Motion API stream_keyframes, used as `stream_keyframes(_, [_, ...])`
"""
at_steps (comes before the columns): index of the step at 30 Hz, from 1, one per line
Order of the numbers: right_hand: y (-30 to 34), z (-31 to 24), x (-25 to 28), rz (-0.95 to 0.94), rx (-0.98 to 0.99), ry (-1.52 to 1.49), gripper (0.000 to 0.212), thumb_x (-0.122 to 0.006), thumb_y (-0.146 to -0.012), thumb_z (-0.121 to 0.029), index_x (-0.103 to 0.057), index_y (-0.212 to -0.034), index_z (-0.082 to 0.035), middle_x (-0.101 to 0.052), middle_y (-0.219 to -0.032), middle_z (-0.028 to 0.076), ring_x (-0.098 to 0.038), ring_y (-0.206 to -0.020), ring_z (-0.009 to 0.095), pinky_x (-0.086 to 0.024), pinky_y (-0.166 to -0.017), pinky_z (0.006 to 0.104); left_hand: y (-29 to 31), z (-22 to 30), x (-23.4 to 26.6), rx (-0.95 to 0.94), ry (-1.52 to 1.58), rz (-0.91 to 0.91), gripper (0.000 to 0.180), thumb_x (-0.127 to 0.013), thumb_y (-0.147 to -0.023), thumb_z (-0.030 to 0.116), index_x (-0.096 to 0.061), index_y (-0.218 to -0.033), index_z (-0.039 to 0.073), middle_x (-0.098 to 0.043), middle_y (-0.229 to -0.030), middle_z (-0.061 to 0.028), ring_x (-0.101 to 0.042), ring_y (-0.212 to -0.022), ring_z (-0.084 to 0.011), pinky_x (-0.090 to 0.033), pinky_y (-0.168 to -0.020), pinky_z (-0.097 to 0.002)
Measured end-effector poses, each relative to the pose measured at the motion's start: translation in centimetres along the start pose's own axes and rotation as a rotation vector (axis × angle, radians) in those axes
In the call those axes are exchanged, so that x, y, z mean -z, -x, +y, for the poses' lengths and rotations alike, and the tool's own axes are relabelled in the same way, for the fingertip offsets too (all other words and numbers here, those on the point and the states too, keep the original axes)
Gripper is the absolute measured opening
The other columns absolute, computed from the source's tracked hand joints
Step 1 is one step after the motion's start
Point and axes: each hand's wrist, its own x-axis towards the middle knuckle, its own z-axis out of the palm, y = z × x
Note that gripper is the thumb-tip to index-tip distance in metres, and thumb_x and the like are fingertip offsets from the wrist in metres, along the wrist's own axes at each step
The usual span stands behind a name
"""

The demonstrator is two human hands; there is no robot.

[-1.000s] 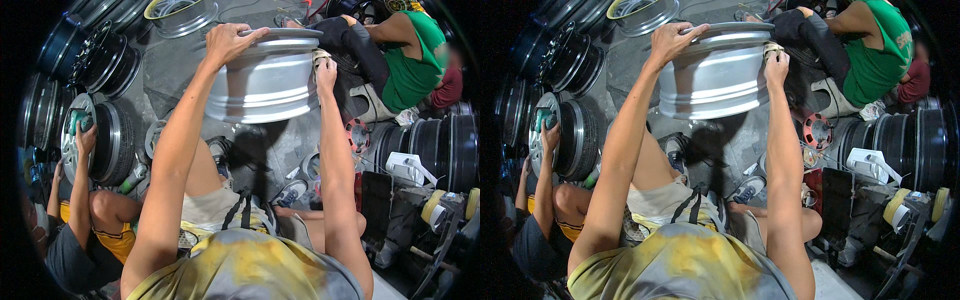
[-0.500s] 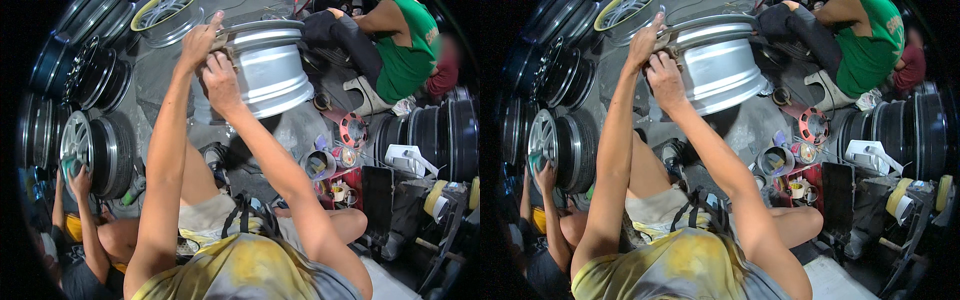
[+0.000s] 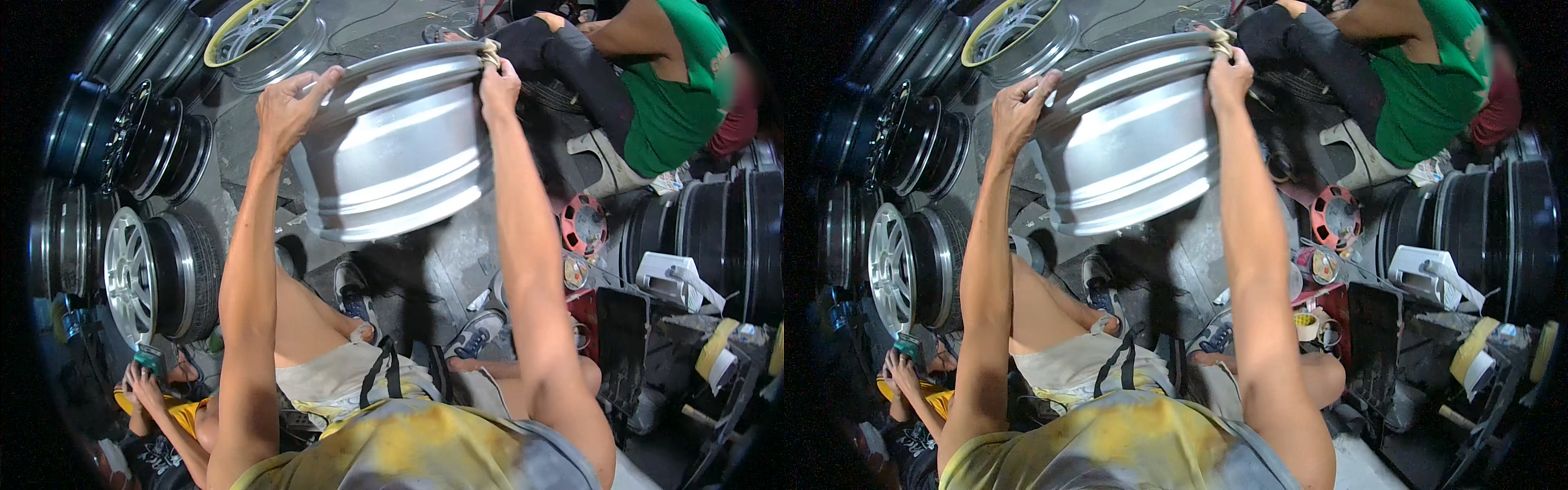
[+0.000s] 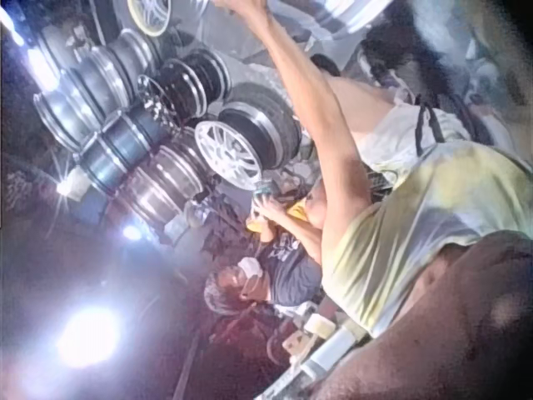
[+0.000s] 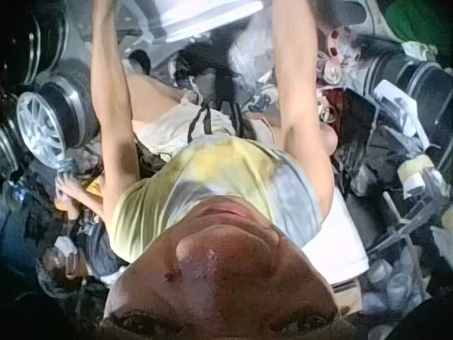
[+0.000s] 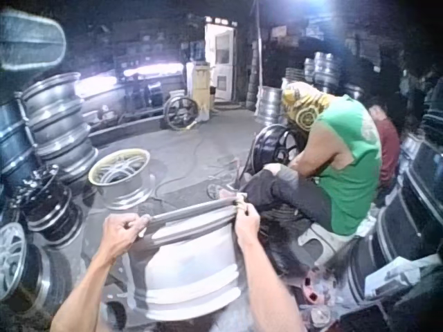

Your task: The person scrubs a silver five-spoke wheel rim with a cloth, focusing on the spokes and inner barrel. They rotate the rim to access different areas and continue scrubbing by hand.

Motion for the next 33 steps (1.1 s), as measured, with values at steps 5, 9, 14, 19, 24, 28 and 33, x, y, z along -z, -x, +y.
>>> stream_keyframes(5, [-7.5,12.8,0.3,-0.418,-0.359,-0.189,0.023,-0.066,-0.098,-0.019,-0.073,-0.111,-0.001,-0.070,-0.088,0.005,-0.059,-0.077,0.013,-0.048,-0.070,0.0306,0.1,1.8,-1.1,-0.127,0.054,-0.004,0.057,-0.068,-0.095,0.058,-0.070,-0.071,0.007,-0.050,-0.057,0.0052,-0.045,-0.058,-0.0077,-0.033,-0.055,-0.0273])
stream_keyframes(9, [-4.0,14.7,2.8,-0.650,-0.415,-0.026,0.025,-0.062,-0.102,-0.019,-0.069,-0.115,0.001,-0.072,-0.104,0.006,-0.063,-0.092,0.015,-0.050,-0.082,0.0329,0.6,1.4,-0.9,-0.119,0.020,-0.024,0.057,-0.066,-0.094,0.061,-0.072,-0.074,0.009,-0.051,-0.057,0.0038,-0.048,-0.057,-0.0098,-0.036,-0.057,-0.0276])
stream_keyframes(14, [1.5,9.8,10.2,-0.583,-0.217,0.270,0.022,-0.059,-0.104,-0.019,-0.066,-0.111,0.001,-0.071,-0.102,0.008,-0.064,-0.088,0.017,-0.052,-0.079,0.0375,-0.6,2.9,-1.2,-0.131,-0.067,0.005,0.067,-0.058,-0.087,0.078,-0.080,-0.078,0.016,-0.065,-0.058,-0.0008,-0.066,-0.060,-0.0187,-0.049,-0.064,-0.0355])
stream_keyframes(19, [18.4,-5.0,10.1,-0.045,0.288,0.335,0.016,-0.059,-0.095,-0.009,-0.065,-0.105,0.002,-0.069,-0.096,0.026,-0.066,-0.085,0.043,-0.051,-0.078,0.0479,-1.8,2.9,-2.1,-0.157,-0.077,0.016,0.071,-0.056,-0.086,0.082,-0.081,-0.078,0.016,-0.065,-0.057,-0.0029,-0.067,-0.061,-0.0243,-0.050,-0.064,-0.0392])
stream_keyframes(24, [31.8,-8.8,6.6,-0.398,0.703,0.378,0.025,-0.061,-0.092,-0.001,-0.068,-0.116,0.001,-0.065,-0.132,0.019,-0.059,-0.129,0.035,-0.043,-0.112,0.0509,-1.7,3.1,-2.0,-0.139,-0.046,0.001,0.072,-0.056,-0.085,0.082,-0.080,-0.077,0.015,-0.064,-0.057,-0.0043,-0.067,-0.061,-0.0266,-0.050,-0.064,-0.0418])
stream_keyframes(28, [27.0,-5.2,11.8,-0.195,0.637,0.336,0.021,-0.059,-0.097,-0.006,-0.065,-0.116,0.001,-0.066,-0.119,0.019,-0.062,-0.116,0.038,-0.047,-0.103,0.0485,-0.9,0.9,-1.2,-0.166,-0.049,-0.010,0.072,-0.056,-0.085,0.082,-0.080,-0.076,0.014,-0.064,-0.057,-0.0041,-0.067,-0.061,-0.0261,-0.050,-0.064,-0.0412])
stream_keyframes(33, [10.7,7.8,15.1,-0.240,0.187,0.214,0.027,-0.040,-0.107,-0.016,-0.060,-0.107,0.003,-0.065,-0.096,0.015,-0.060,-0.090,0.023,-0.048,-0.084,0.0390,-0.6,2.7,-1.7,-0.191,-0.035,-0.052,0.073,-0.055,-0.084,0.084,-0.081,-0.084,0.015,-0.068,-0.061,-0.0051,-0.070,-0.067,-0.0275,-0.052,-0.068,-0.0426])
